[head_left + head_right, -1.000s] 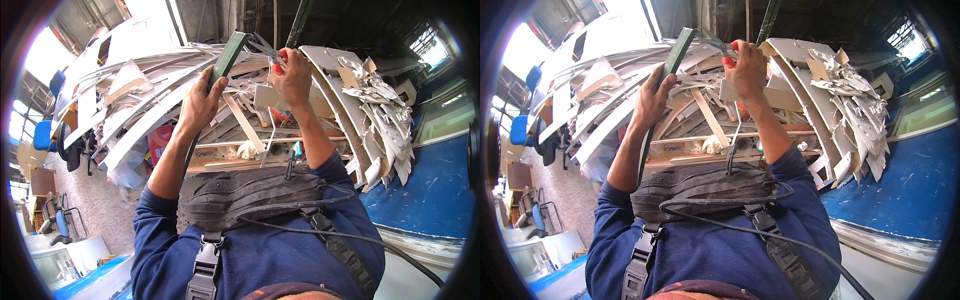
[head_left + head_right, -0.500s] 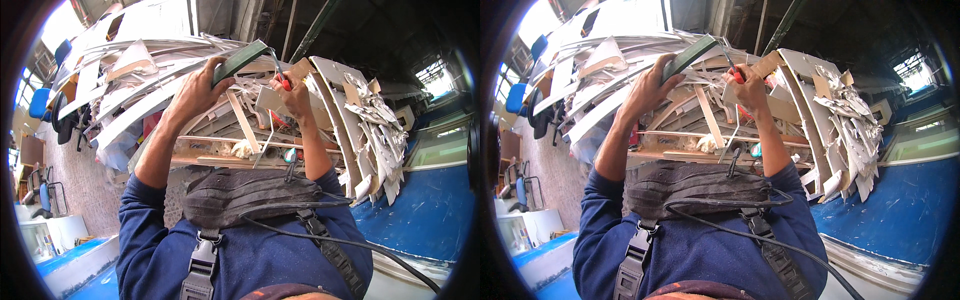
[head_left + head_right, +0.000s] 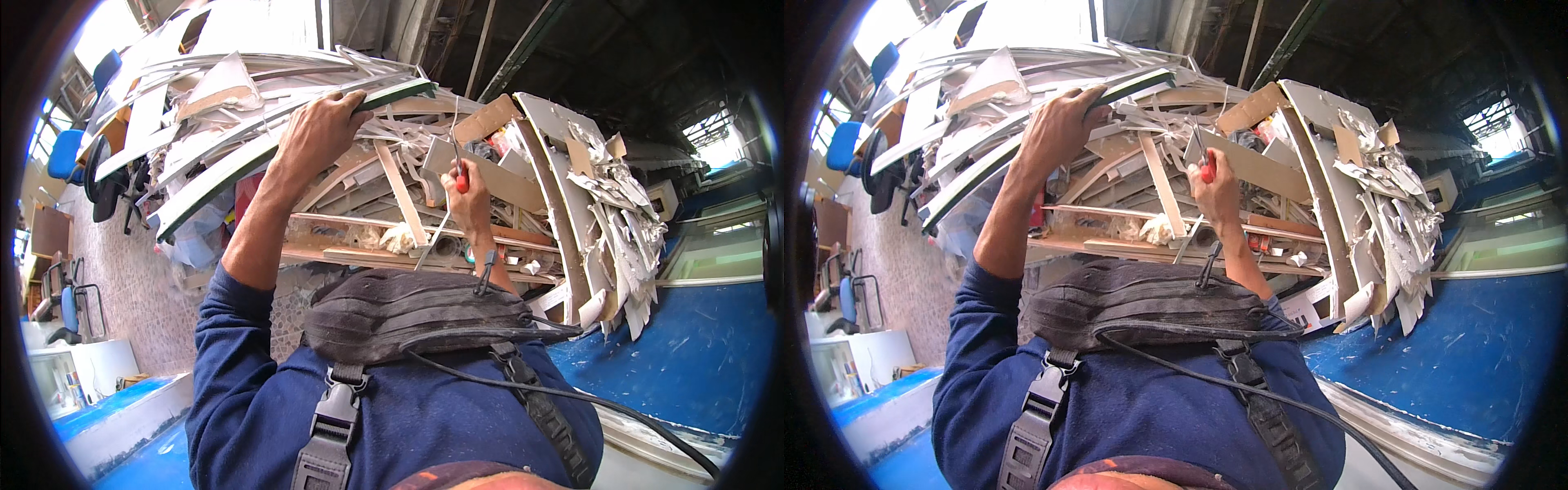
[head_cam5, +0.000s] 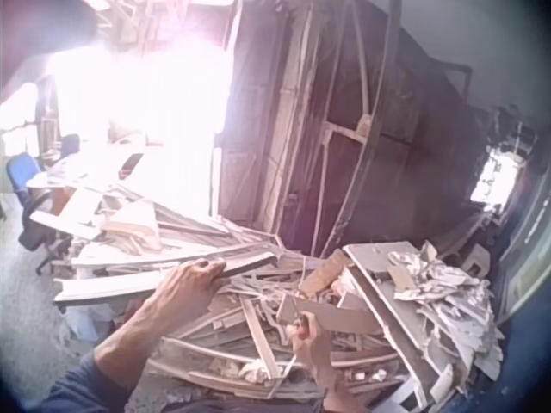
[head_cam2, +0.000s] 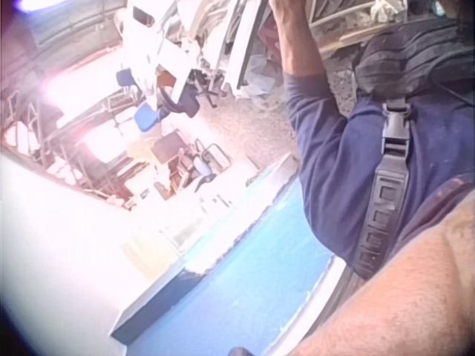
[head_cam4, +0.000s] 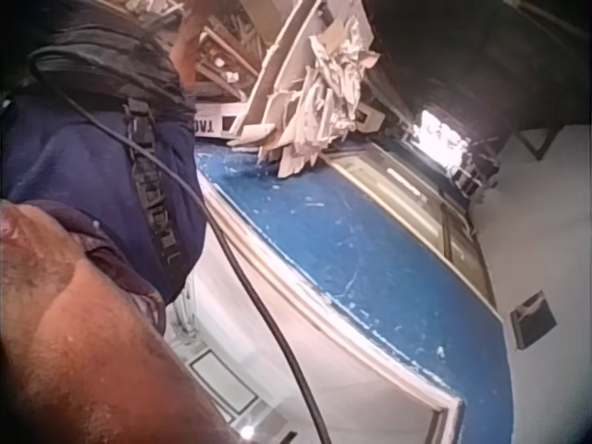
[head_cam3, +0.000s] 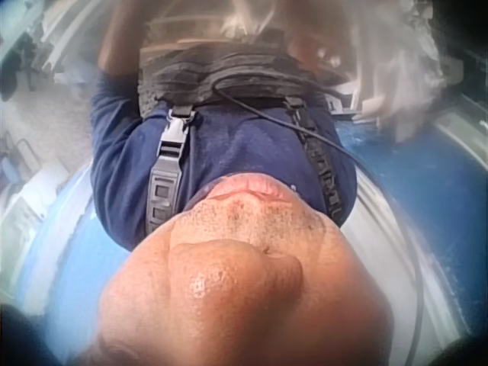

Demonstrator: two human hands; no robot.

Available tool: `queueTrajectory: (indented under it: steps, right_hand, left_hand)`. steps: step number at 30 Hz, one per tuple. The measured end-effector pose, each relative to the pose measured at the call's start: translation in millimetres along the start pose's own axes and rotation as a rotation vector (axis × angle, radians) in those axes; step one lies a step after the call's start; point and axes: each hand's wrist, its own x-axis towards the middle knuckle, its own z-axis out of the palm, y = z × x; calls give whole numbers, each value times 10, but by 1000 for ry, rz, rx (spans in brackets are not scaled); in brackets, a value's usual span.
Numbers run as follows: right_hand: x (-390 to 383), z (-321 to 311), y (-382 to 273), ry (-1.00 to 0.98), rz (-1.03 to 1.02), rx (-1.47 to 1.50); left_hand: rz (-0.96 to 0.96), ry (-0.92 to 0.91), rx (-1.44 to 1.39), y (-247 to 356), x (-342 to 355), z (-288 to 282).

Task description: The person trims the ends of a metal channel using shears, puts down the shears, and measures the metal channel with a tape measure.

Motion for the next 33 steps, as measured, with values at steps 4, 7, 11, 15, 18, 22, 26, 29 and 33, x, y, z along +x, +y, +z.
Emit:
queueTrajectory:
  steps: [4, 7, 11, 15, 18, 22, 26, 29, 33]
  right_hand:
    - [-330, 62, 86, -96, 78, 26]
    - [-467, 83, 233, -125, 98, 2]
    - [-437, 50, 169, -74, 112, 34]
    - [-423, 4, 123, -80, 146, 61]
    - [-463, 14, 127, -91, 159, 65]
    - [-537, 64, 219, -129, 184, 75]
    - [-546, 57, 198, -187, 222, 75]
    - [-550, 53, 160, -194, 252, 89]
    - [-532, 71, 175, -183, 234, 67]
  left_hand:
    - [-31, -108, 74, -46, 60, 18]
    - [-29, -112, 52, -1, 73, 14]
    - [3, -104, 21, -18, 76, 119]
    - [-51, -190, 29, 88, 116, 144]
    - [-64, -228, 19, 134, 112, 167]
    - [-45, -232, 7, 123, 115, 199]
    - [-47, -230, -16, 116, 109, 224]
    - [-49, -243, -26, 98, 110, 245]
    - [-35, -231, -56, 97, 103, 273]
